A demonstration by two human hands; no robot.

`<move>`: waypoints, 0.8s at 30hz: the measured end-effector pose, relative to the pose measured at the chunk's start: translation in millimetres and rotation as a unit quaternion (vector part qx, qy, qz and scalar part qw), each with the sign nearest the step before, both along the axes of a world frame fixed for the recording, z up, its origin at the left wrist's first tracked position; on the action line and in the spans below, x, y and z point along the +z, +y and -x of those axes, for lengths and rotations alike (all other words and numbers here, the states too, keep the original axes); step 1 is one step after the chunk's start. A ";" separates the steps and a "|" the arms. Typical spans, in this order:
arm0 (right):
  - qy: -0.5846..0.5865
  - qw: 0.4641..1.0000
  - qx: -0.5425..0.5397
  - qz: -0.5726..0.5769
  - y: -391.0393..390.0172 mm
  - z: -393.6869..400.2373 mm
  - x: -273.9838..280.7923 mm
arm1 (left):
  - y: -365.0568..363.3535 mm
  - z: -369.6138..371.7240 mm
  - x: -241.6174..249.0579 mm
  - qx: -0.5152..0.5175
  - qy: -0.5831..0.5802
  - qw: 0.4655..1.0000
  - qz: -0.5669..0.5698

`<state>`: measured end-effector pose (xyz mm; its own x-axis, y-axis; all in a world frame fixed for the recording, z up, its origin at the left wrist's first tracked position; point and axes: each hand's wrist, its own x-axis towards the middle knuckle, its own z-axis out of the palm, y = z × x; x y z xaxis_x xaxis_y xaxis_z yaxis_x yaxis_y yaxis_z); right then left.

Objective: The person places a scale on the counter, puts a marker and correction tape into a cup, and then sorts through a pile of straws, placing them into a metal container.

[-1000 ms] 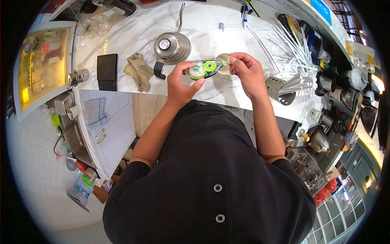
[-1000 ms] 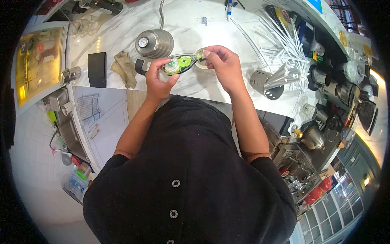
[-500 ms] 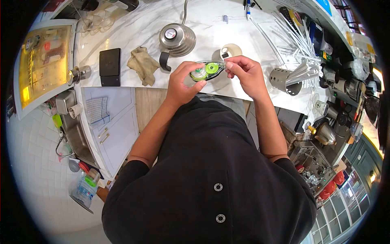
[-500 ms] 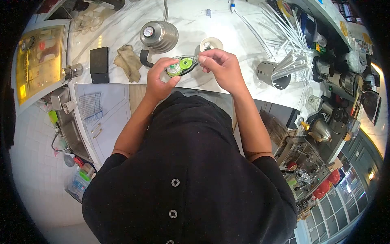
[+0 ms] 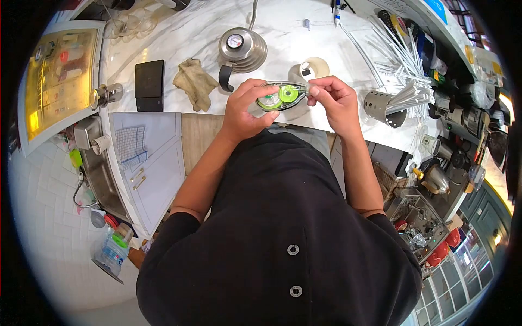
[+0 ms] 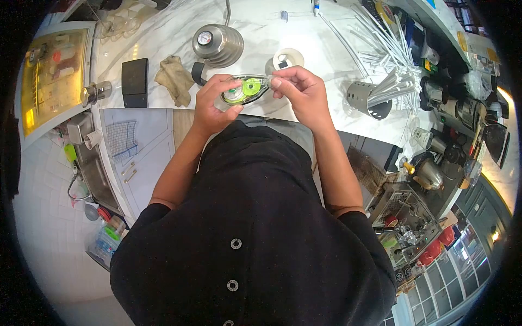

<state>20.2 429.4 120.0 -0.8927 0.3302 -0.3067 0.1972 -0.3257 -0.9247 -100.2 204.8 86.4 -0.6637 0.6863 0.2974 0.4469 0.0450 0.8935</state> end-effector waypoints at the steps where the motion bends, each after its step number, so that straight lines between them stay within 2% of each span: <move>1: 0.011 1.000 -0.002 0.004 -0.4 -0.2 0.1 | 0.9 0.3 0.3 -0.001 0.006 1.000 -0.005; 11: 0.006 1.000 0.012 -0.007 -9.8 2.3 7.9 | 0.9 -1.9 9.0 -0.010 -0.013 1.000 -0.014; 16: 0.011 1.000 0.010 -0.024 -13.7 2.7 10.4 | -1.3 -2.0 14.2 -0.004 -0.067 0.998 0.008; 24: -0.019 0.997 0.032 -0.067 -14.1 3.1 18.4 | -4.9 -0.5 12.8 -0.010 -0.044 0.999 0.005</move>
